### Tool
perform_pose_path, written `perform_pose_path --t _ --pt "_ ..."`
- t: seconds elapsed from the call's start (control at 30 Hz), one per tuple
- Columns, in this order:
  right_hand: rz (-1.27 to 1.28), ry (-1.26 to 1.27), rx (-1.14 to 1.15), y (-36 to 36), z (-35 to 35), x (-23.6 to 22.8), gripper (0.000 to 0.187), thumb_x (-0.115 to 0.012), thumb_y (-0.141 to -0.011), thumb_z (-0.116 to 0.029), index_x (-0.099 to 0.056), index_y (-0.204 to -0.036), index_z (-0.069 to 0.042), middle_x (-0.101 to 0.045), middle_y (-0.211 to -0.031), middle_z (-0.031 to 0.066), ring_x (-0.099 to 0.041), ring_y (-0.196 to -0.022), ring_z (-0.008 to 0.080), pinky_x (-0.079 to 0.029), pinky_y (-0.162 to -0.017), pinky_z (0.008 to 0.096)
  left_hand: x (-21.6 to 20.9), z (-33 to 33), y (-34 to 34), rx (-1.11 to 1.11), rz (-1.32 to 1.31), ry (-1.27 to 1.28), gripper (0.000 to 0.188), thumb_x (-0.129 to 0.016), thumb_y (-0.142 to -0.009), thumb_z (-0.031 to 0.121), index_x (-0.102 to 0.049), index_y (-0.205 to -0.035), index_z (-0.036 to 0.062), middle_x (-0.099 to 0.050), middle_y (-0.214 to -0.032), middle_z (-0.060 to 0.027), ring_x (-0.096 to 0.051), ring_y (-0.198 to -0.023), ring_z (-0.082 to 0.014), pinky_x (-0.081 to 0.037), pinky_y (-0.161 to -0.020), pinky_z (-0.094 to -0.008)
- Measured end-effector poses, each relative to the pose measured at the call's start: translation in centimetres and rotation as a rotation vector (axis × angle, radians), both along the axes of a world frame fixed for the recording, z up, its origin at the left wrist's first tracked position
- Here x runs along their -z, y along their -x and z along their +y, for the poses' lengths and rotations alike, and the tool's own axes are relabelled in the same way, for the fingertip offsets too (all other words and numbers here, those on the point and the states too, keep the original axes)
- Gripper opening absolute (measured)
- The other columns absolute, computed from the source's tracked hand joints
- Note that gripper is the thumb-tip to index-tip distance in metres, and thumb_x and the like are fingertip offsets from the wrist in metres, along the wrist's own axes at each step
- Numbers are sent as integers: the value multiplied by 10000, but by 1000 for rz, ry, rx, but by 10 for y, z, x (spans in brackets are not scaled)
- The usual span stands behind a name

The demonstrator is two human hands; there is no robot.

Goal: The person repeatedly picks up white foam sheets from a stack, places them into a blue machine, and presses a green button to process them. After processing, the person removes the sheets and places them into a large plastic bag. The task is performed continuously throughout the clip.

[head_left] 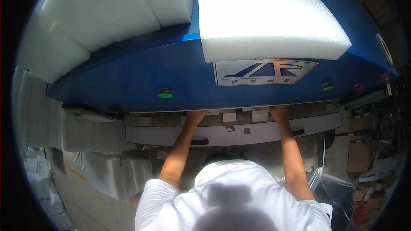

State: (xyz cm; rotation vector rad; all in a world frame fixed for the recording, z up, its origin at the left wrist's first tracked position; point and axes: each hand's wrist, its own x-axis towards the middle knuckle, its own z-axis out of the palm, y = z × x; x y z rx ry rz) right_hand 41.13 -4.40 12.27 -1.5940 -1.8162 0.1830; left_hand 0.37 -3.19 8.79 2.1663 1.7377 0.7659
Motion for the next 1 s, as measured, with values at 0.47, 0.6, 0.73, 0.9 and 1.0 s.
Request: perform_pose_path --t 0.47,0.6,0.73,0.9,1.0 --pt "991 -194 150 -24 36 101 293 -622 -939 -135 -604 -1195 7 -619 -1161 150 -556 -1144 323 -404 -1004 368 78 -1 28 -282 -614 -163 266 -559 -943 74 -607 -1179 -39 -621 -1133 -180 -564 -1056 -332 -402 -993 -431" --pt "847 -226 183 -34 -63 44 281 -612 -917 -132 -620 -1166 -3 -608 -1137 48 -532 -1051 176 -434 -887 310 4 -78 -26 -122 -1131 -2 283 -680 -816 46 -572 -1078 33 -527 -1248 -72 -451 -1207 -223 -310 -1065 -359" --pt "1495 -216 324 -87 -200 45 363 -559 -840 -47 -589 -1198 2 -611 -1141 94 -585 -1083 203 -439 -948 291 -19 -163 -99 22 -1195 177 357 -744 -740 88 -547 -1038 92 -437 -1351 -73 -371 -1299 -238 -260 -1084 -359" --pt "1770 -485 242 -167 -359 13 335 -528 -931 -134 -570 -1245 -25 -628 -1128 77 -593 -1040 199 -491 -910 370 -74 -236 -255 673 -903 398 365 -752 -774 179 -582 -1087 98 -307 -1454 -162 -281 -1396 -333 -285 -1122 -467" --pt "2084 -918 -444 -204 -411 1 334 -532 -952 -166 -572 -1260 -45 -634 -1122 62 -593 -1016 198 -498 -880 374 -149 -256 -357 1648 -931 501 539 -622 -955 295 -475 -1399 28 -293 -1528 -241 -318 -1415 -383 -295 -1139 -456"
